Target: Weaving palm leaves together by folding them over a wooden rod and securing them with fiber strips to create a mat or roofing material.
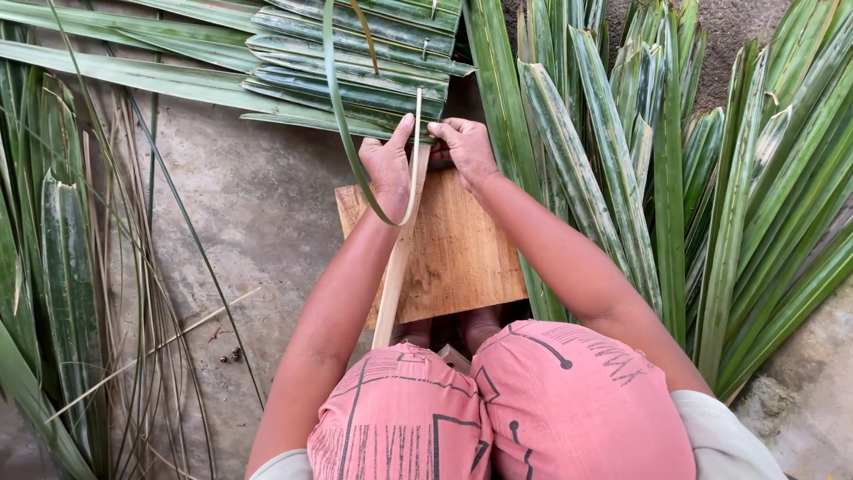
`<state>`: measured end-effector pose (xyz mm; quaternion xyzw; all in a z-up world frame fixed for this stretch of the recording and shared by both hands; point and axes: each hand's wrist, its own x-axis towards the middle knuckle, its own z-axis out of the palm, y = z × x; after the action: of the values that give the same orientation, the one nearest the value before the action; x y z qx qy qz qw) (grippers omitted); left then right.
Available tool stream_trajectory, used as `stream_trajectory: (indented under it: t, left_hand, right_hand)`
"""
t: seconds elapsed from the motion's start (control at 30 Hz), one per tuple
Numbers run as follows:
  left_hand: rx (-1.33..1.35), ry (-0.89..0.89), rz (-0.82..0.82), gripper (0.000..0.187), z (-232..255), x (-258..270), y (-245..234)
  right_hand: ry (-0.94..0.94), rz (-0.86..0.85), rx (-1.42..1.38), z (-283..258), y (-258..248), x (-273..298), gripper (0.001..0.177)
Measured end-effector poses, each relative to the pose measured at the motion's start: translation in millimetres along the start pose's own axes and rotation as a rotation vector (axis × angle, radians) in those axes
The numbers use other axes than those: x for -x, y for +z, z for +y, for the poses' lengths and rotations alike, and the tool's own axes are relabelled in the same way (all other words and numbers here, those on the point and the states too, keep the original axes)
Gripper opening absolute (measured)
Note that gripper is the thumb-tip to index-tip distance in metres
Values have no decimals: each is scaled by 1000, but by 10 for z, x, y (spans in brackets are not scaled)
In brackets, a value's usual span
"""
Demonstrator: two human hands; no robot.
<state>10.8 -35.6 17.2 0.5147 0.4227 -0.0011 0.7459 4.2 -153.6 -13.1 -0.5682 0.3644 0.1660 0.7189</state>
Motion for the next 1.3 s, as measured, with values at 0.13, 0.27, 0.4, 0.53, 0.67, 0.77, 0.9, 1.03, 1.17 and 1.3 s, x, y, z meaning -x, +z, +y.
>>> stream_trajectory:
  t: [0.13, 0.27, 0.4, 0.53, 0.67, 0.77, 0.9, 1.03, 1.17, 1.3]
  left_hand:
    - [81, -92, 2, 33, 15, -78, -32]
    - [47, -63, 18, 38, -304, -376, -48]
    - [38, -46, 52, 37, -317, -415, -59]
    - [101, -99, 52, 33, 169, -59, 71]
    - [100, -91, 60, 37, -238, -339, -55]
    - [126, -118, 88, 37, -46, -194, -22]
    - [149, -136, 83, 39, -152, -271, -52]
    - [172, -155, 81, 41, 73, -100, 1]
    - [188, -176, 56, 40, -32, -254, -14]
    - [191, -184, 55, 44, 15, -275, 48]
  right_hand:
    - [27, -136, 91, -165, -104, -14, 10]
    - [46, -217, 187, -422, -143, -126, 23]
    - [117, -180, 91, -370, 26, -299, 27]
    - [72, -121, 42, -199, 76, -431, 32]
    - [39, -45, 17, -182, 178, -373, 26]
    - [3, 0, -7, -82, 200, -396, 25]
    - [-25, 46, -60, -110, 285, -270, 25]
    - [-26, 25, -24, -137, 235, -281, 24]
    - [-32, 4, 6, -112, 190, -334, 28]
    - [-62, 5, 26, -143, 216, -290, 30]
